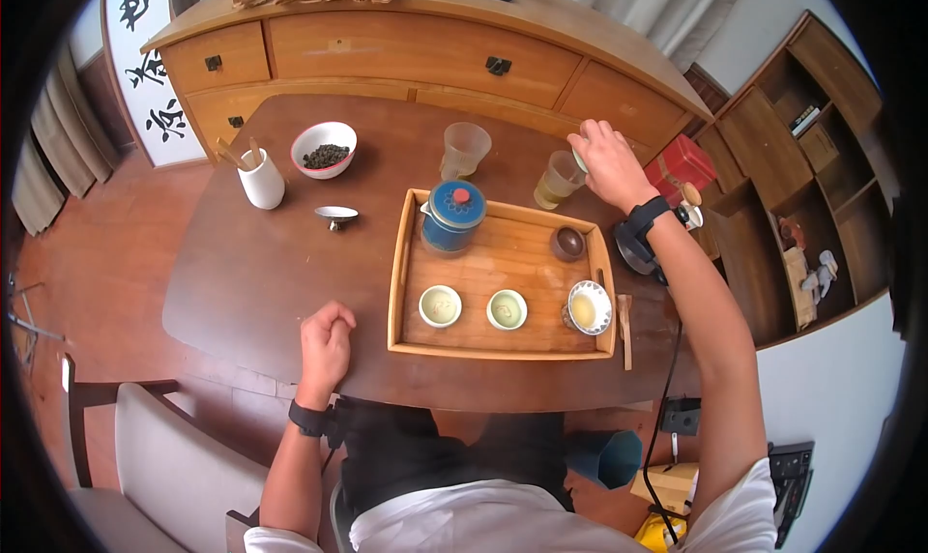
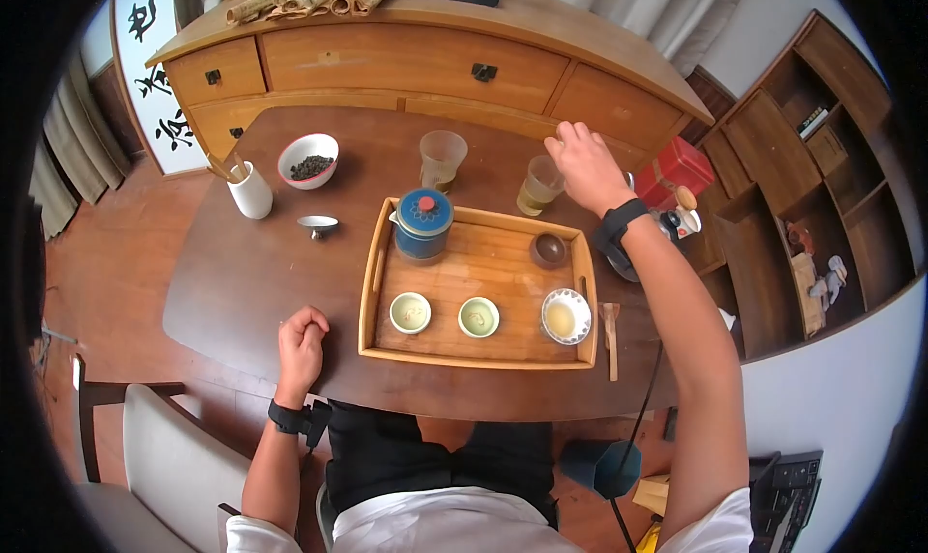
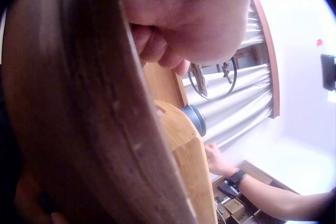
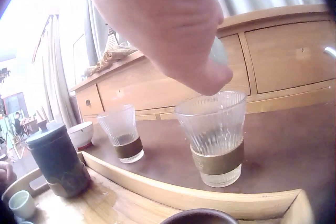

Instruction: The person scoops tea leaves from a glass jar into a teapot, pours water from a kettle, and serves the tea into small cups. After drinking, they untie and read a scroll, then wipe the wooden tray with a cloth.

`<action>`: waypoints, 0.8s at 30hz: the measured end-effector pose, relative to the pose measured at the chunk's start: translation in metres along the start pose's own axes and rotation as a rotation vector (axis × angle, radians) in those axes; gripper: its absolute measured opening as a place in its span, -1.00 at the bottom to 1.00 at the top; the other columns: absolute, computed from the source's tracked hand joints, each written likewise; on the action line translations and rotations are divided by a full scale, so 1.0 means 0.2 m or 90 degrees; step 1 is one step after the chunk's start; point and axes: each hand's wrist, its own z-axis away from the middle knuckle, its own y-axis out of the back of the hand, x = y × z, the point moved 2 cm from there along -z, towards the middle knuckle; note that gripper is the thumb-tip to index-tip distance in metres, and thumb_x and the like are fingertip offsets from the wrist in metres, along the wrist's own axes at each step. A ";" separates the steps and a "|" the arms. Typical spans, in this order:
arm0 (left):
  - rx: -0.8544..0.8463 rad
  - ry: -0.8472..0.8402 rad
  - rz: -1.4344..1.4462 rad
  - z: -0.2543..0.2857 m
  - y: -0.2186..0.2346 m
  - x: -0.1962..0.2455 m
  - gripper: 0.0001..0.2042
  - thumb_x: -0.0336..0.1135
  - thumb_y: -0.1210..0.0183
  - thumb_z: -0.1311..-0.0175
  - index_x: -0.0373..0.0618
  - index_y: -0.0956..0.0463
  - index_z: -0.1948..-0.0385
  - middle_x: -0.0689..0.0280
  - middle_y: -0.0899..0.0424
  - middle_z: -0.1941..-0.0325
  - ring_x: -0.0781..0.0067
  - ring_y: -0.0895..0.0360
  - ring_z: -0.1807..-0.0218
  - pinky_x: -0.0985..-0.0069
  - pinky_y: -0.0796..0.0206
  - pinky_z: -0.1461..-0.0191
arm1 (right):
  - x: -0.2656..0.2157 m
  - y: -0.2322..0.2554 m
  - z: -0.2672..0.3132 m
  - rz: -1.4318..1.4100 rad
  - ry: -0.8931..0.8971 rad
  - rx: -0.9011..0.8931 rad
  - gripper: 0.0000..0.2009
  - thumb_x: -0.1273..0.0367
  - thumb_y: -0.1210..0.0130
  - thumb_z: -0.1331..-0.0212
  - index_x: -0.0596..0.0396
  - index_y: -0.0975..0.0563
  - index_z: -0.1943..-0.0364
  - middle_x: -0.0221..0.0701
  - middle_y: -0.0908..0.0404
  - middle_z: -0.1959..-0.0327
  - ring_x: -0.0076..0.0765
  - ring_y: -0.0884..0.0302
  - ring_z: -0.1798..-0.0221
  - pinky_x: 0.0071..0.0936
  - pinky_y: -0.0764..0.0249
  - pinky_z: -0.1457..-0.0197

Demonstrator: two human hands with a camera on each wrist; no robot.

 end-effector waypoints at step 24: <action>-0.006 0.003 -0.007 0.00 0.00 -0.01 -0.86 -0.64 0.09 -0.11 -0.26 -0.46 0.54 0.30 -0.43 0.64 0.55 -0.35 0.54 0.55 -0.20 0.42 | -0.36 0.16 0.27 -0.518 -0.064 -0.300 -0.22 0.27 -0.44 0.13 0.14 -0.36 -0.27 -0.11 -0.51 -0.16 -0.08 -0.50 -0.18 -0.27 -0.42 -0.26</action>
